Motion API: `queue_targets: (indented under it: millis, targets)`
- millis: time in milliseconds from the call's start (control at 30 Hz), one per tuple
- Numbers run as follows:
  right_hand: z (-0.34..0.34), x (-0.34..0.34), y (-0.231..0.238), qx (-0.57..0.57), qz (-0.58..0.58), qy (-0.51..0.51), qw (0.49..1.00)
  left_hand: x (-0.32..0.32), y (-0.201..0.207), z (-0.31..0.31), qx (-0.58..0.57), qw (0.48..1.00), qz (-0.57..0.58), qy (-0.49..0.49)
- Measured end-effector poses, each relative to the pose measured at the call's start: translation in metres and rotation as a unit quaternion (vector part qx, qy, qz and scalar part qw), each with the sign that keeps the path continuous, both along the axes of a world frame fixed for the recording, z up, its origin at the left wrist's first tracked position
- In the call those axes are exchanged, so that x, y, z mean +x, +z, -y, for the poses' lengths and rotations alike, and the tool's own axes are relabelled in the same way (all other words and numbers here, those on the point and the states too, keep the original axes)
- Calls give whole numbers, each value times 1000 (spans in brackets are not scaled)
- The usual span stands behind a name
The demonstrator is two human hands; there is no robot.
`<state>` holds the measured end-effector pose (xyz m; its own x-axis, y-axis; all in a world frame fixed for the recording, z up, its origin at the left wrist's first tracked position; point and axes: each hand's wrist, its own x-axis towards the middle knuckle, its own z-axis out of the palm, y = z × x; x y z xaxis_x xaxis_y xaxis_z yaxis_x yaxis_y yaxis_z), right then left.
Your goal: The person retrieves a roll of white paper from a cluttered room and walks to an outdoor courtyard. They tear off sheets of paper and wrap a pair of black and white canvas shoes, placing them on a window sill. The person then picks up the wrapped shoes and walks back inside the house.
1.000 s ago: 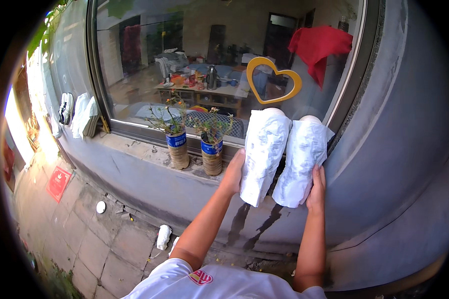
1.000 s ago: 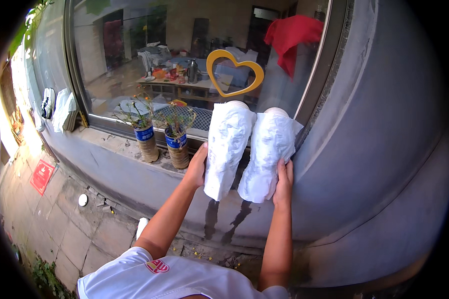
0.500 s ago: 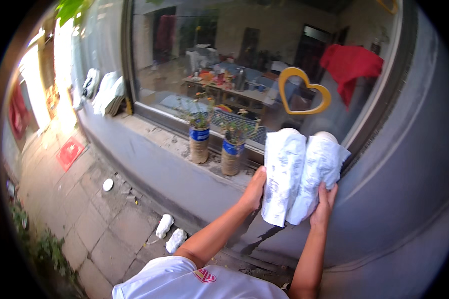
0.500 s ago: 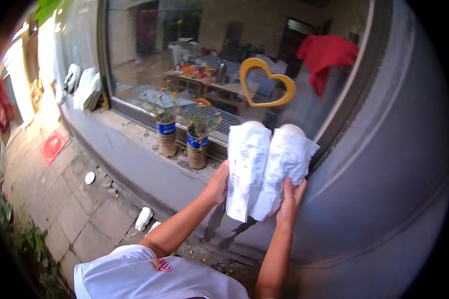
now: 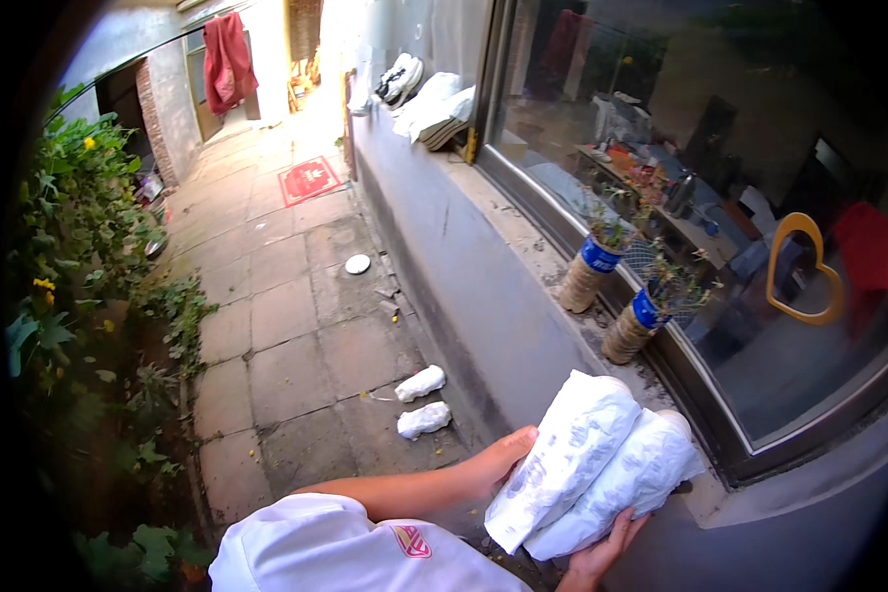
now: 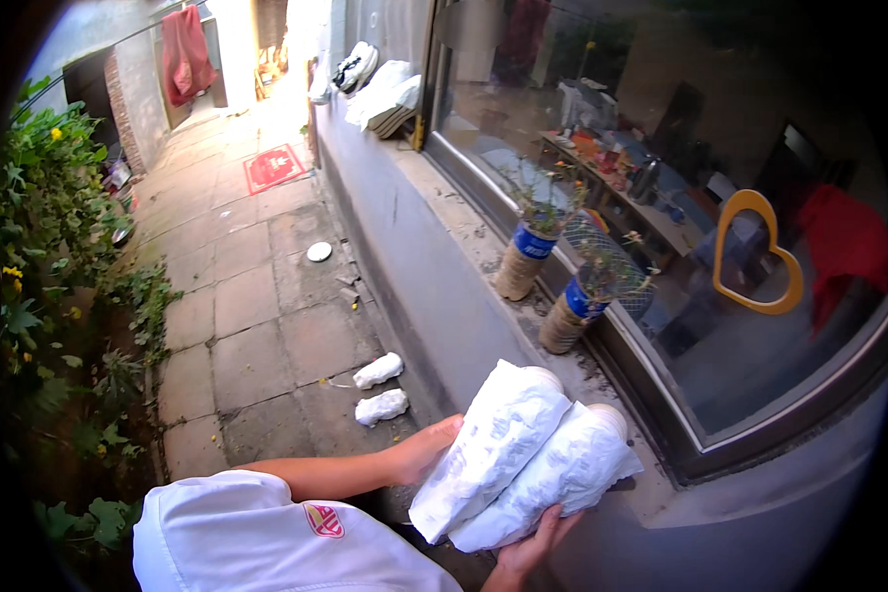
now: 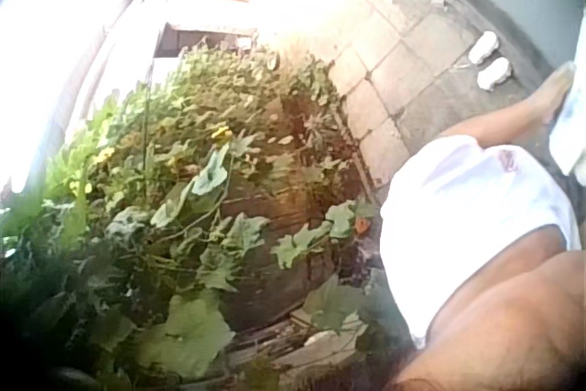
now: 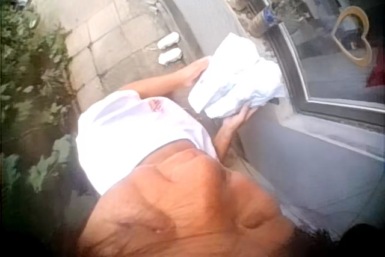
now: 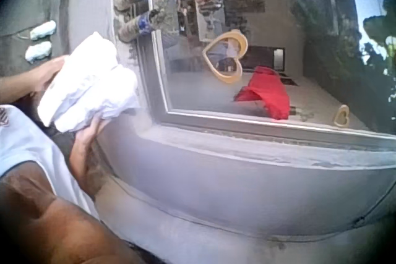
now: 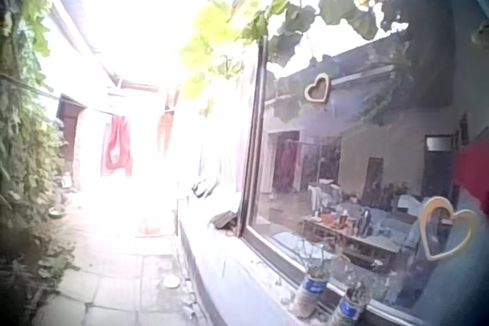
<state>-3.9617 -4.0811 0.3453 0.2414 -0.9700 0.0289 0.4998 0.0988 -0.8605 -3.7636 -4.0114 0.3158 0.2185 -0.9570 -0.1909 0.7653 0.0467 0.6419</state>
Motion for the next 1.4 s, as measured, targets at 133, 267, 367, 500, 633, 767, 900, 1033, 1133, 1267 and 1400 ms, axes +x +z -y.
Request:
queue_targets:
  millis: [133,267,367,500,633,767,900,1033,1133,1267,1400]
  targets:
    - [-26,31,-18,10,24,87,996,30,1,-51,-2,999,-5,35]
    - [-58,76,-8,27,11,119,992,67,7,-95,13,998,12,62]
    - [-82,122,-8,6,7,147,989,105,-4,-127,15,996,6,86]
    - [-125,209,-16,6,7,195,981,182,-26,-189,-15,992,9,127]
    - [-198,326,-16,42,28,248,967,275,-15,-276,-8,980,18,200]
    - [-268,449,-24,65,53,364,928,364,-14,-378,41,952,18,303]
    - [-322,553,-26,64,36,435,898,437,-15,-450,52,922,-10,384]
    - [-351,650,-29,59,8,511,857,500,-16,-491,49,885,-42,461]
    - [-375,729,-18,99,6,570,815,550,-30,-515,51,848,-53,525]
    - [-407,841,-32,98,-8,634,767,634,-48,-557,40,817,-51,573]
    - [-453,958,-27,102,-14,705,701,711,-52,-597,63,745,-83,659]
